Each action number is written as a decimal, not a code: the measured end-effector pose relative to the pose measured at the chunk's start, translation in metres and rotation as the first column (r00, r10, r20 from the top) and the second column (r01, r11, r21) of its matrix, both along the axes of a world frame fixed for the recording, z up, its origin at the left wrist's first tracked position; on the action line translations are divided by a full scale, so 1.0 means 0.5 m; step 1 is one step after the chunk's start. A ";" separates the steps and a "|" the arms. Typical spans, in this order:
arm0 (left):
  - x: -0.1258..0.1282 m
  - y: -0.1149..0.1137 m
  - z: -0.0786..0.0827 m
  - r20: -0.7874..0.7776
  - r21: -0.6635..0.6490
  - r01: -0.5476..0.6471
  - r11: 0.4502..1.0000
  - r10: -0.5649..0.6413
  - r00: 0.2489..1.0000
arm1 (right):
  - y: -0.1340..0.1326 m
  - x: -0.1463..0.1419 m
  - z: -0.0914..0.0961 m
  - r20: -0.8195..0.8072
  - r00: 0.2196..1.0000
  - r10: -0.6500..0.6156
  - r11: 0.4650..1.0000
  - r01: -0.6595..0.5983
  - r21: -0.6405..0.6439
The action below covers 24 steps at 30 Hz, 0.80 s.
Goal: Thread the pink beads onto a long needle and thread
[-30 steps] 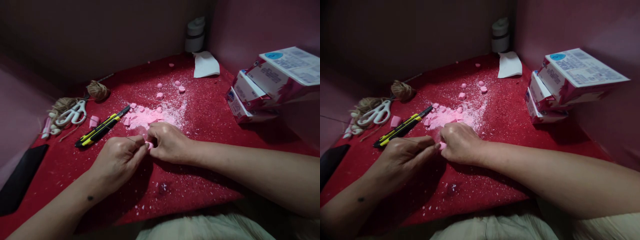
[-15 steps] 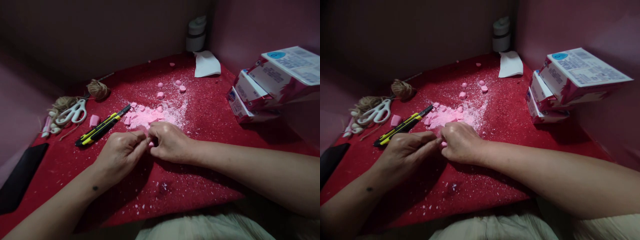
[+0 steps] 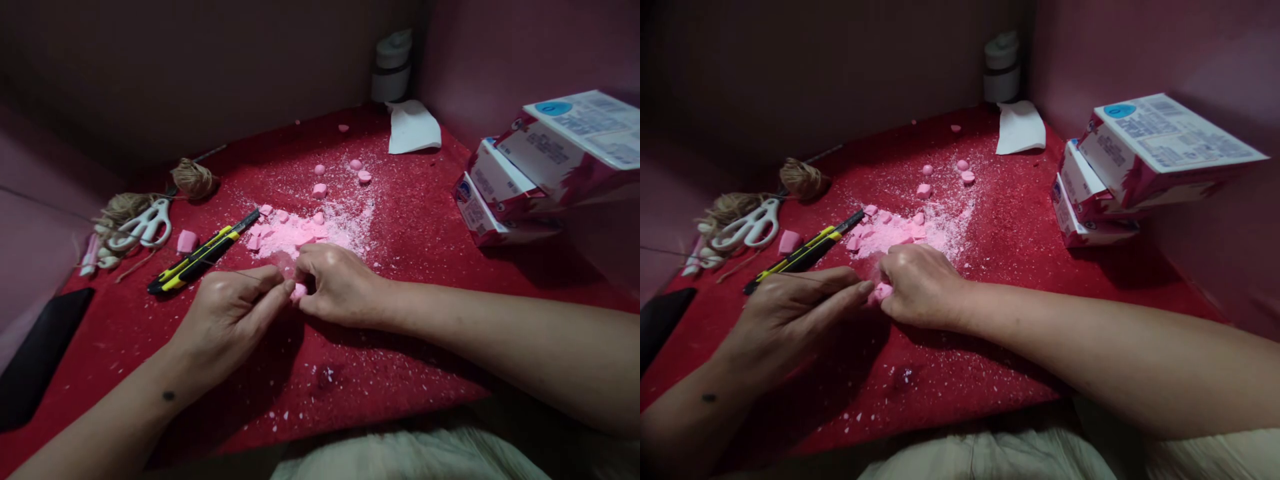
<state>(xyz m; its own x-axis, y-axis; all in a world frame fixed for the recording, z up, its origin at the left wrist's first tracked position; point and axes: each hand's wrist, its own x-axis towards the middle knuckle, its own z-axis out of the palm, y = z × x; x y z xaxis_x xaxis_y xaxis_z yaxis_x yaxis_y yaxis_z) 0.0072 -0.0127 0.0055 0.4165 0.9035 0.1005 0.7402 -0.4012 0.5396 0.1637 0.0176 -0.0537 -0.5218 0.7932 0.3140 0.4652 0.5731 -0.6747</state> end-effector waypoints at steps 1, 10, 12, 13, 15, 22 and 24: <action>-0.001 -0.002 0.005 0.006 0.024 -0.001 1.000 0.001 1.000 | -0.001 0.000 0.000 0.003 1.000 0.000 1.000 0.000 0.001; -0.003 -0.011 0.018 0.022 0.051 -0.051 0.997 0.050 0.998 | -0.003 0.001 0.000 0.005 1.000 0.007 1.000 -0.007 0.008; -0.004 -0.009 0.015 0.031 0.014 -0.075 0.997 0.075 0.997 | -0.003 0.002 -0.001 0.025 1.000 0.010 1.000 -0.011 0.025; -0.006 -0.008 0.013 0.041 -0.011 -0.089 0.996 0.090 0.995 | -0.003 0.003 -0.002 0.033 0.999 0.013 0.999 -0.015 0.038; -0.009 -0.005 0.010 0.076 -0.068 -0.116 0.991 0.121 0.990 | -0.002 0.006 -0.002 0.037 0.999 0.025 0.998 -0.027 0.063; -0.010 0.005 0.005 0.212 -0.222 -0.182 0.958 0.230 0.950 | 0.000 0.014 0.003 0.067 0.995 0.079 0.996 -0.082 0.043; -0.008 0.004 0.005 0.263 -0.257 -0.183 0.949 0.251 0.931 | -0.002 0.014 0.006 0.078 0.994 0.079 0.996 -0.083 0.044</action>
<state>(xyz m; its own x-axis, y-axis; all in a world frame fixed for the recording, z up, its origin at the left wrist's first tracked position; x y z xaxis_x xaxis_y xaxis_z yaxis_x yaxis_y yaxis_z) 0.0031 -0.0105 0.0080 0.1907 0.9812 -0.0295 0.5931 -0.0912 0.8000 0.1707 0.0165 -0.0506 -0.6073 0.7329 0.3065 0.4651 0.6408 -0.6107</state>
